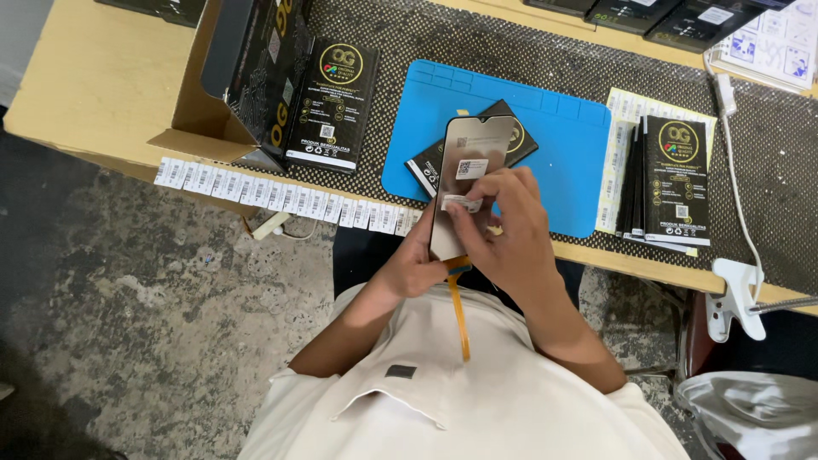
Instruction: The person repeatedly picks up packaged screen protectors, peels off the protective film, and places them on a blue mat. They handle the items one at a time, turning them over and removing the film before stacking them.
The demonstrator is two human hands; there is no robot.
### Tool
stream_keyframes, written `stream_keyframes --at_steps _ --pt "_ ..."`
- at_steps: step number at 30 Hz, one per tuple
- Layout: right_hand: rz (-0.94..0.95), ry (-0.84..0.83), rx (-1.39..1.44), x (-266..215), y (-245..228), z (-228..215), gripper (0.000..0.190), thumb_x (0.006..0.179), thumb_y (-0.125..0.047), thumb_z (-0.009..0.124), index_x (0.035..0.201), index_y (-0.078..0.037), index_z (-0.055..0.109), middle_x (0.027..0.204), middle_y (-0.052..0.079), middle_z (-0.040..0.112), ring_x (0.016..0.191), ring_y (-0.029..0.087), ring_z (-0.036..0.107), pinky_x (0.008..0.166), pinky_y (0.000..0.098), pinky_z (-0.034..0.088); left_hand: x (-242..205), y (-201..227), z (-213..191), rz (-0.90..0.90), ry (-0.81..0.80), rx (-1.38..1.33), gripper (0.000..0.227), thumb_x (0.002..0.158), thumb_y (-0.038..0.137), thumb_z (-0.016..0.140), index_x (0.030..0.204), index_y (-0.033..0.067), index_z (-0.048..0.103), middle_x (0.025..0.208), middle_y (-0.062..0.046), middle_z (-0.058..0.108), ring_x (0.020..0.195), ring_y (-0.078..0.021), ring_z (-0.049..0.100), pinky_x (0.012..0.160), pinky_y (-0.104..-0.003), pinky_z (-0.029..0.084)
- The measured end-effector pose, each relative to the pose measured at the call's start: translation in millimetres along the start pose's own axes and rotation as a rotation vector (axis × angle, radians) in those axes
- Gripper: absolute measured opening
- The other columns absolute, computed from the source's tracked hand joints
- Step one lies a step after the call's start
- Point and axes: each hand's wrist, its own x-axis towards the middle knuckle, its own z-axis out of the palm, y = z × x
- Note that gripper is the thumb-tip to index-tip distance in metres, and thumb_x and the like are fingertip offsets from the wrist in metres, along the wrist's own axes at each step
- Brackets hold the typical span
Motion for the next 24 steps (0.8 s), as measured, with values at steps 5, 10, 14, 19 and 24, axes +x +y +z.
stream_keyframes --at_steps 5,10,14,19,24 --pt "-0.004 0.014 -0.084 1 3 1 0.028 0.089 -0.011 0.086 0.095 -0.003 0.06 0.079 0.009 0.058 0.08 0.029 0.056 0.075 0.0353 0.048 3 -1 -3 0.014 -0.02 0.039 0.104 0.068 -0.016 0.045 0.165 0.0058 0.016 0.146 -0.021 0.057 0.131 -0.0235 0.051 0.112 -0.047 0.044" --pt "0.034 0.042 -0.208 -1 21 -11 0.046 0.081 -0.026 0.096 0.093 -0.006 0.057 0.089 0.008 0.059 0.09 0.03 0.059 0.084 0.0396 0.049 0 6 -2 0.006 -0.031 0.073 0.105 0.064 -0.017 0.043 0.164 0.0047 0.019 0.145 -0.023 0.057 0.132 -0.024 0.051 0.113 -0.049 0.043" --pt "0.265 0.115 -0.107 -9 35 -16 0.081 0.077 -0.036 0.099 0.129 -0.01 0.042 0.101 0.007 0.053 0.085 0.021 0.05 0.079 0.0354 0.039 -9 -15 -17 -0.042 0.029 -0.007 0.099 0.07 -0.017 0.063 0.16 0.0065 0.03 0.14 -0.017 0.063 0.126 -0.0176 0.055 0.107 -0.043 0.049" --pt "0.31 0.064 0.112 -10 14 -18 0.124 0.078 -0.036 0.096 0.164 -0.013 0.01 0.144 0.024 0.039 0.133 0.044 0.048 0.113 0.0542 0.036 -29 -60 -24 -0.154 -0.039 0.018 0.1 0.064 -0.017 0.062 0.158 0.0023 0.031 0.149 -0.022 0.053 0.135 -0.0266 0.045 0.114 -0.053 0.039" --pt "0.428 0.031 0.128 -44 55 -43 0.114 0.082 -0.034 0.089 0.16 -0.002 0.014 0.126 0.019 0.045 0.105 0.03 0.054 0.084 0.0413 0.044 -2 -7 6 -0.184 0.091 -0.155 0.101 0.067 -0.008 0.074 0.158 0.0107 0.034 0.138 -0.021 0.064 0.125 -0.0288 0.06 0.105 -0.047 0.052"
